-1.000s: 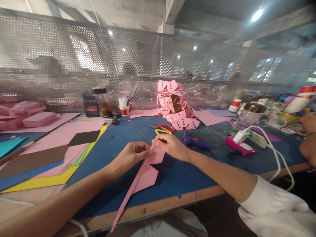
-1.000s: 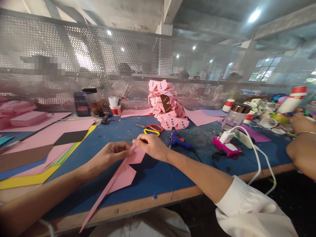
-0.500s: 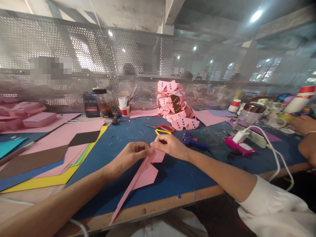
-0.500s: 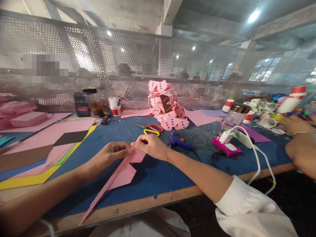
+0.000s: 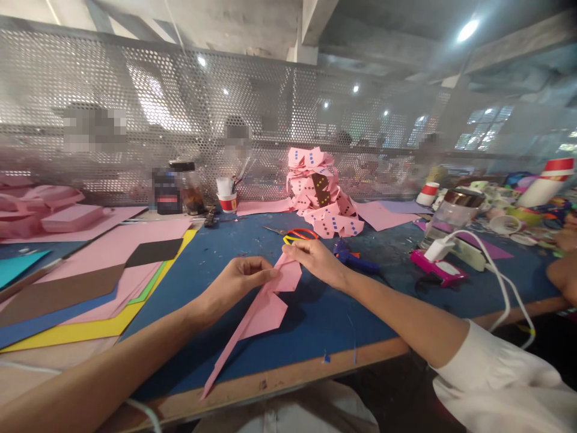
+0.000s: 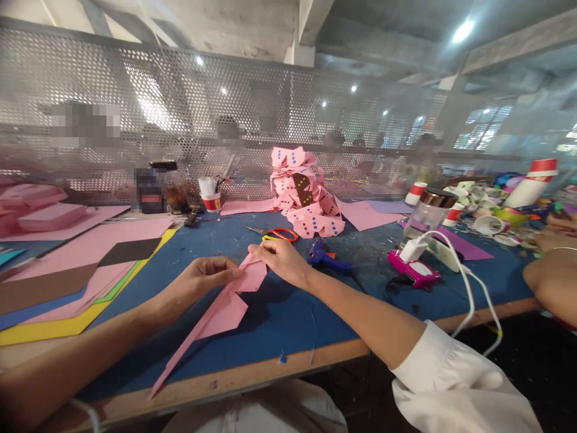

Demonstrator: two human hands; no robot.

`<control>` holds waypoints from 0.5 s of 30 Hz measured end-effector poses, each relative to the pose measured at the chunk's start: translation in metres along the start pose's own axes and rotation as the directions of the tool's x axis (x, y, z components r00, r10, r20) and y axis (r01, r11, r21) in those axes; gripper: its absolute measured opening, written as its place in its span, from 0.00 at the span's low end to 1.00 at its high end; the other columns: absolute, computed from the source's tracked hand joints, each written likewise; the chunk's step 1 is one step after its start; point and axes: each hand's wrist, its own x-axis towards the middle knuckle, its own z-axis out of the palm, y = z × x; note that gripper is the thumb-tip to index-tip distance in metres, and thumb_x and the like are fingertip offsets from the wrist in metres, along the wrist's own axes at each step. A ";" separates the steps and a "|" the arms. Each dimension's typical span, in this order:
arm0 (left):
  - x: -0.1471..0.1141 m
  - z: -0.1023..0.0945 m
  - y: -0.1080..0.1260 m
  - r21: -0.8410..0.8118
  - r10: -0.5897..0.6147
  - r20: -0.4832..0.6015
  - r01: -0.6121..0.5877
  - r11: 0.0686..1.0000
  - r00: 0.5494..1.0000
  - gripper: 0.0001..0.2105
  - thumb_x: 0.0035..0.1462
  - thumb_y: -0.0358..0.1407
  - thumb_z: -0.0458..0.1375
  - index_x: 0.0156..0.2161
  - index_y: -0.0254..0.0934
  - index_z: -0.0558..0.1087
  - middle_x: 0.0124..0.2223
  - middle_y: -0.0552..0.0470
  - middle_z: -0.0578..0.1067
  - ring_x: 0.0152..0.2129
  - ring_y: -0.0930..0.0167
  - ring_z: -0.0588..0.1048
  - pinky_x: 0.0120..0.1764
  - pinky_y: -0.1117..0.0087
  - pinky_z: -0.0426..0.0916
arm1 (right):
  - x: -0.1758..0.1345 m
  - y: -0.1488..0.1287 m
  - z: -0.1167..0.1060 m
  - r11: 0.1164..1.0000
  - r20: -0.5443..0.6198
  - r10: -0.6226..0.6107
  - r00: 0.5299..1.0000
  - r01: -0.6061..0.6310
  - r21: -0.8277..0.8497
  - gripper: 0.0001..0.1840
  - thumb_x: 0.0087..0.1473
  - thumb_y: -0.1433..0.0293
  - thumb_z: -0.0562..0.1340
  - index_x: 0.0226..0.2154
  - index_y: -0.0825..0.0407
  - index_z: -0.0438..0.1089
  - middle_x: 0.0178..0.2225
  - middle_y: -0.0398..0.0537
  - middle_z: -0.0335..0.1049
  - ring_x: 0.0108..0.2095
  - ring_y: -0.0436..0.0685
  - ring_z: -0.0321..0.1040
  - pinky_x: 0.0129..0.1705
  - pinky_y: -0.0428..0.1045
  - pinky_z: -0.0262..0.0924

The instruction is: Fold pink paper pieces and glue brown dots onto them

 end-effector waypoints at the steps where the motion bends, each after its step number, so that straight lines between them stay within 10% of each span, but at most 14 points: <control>1: 0.000 0.000 0.000 -0.001 -0.002 -0.001 0.002 1.000 1.000 0.15 0.55 0.47 0.60 0.28 0.35 0.72 0.27 0.54 0.70 0.26 0.72 0.65 0.32 0.71 0.58 | 0.000 0.001 0.000 1.000 -0.008 0.005 1.000 -0.005 -0.008 0.27 0.59 0.49 0.55 0.21 0.51 0.54 0.22 0.37 0.47 0.25 0.48 0.47 0.28 0.47 0.44; 15: 0.001 0.000 -0.001 -0.009 -0.004 -0.040 0.004 1.000 0.999 0.16 0.55 0.47 0.61 0.27 0.34 0.73 0.26 0.55 0.68 0.25 0.74 0.64 0.31 0.72 0.57 | 0.000 0.006 0.000 0.998 -0.064 -0.034 0.997 0.031 -0.051 0.26 0.60 0.51 0.57 0.21 0.51 0.52 0.21 0.37 0.46 0.25 0.48 0.46 0.28 0.47 0.44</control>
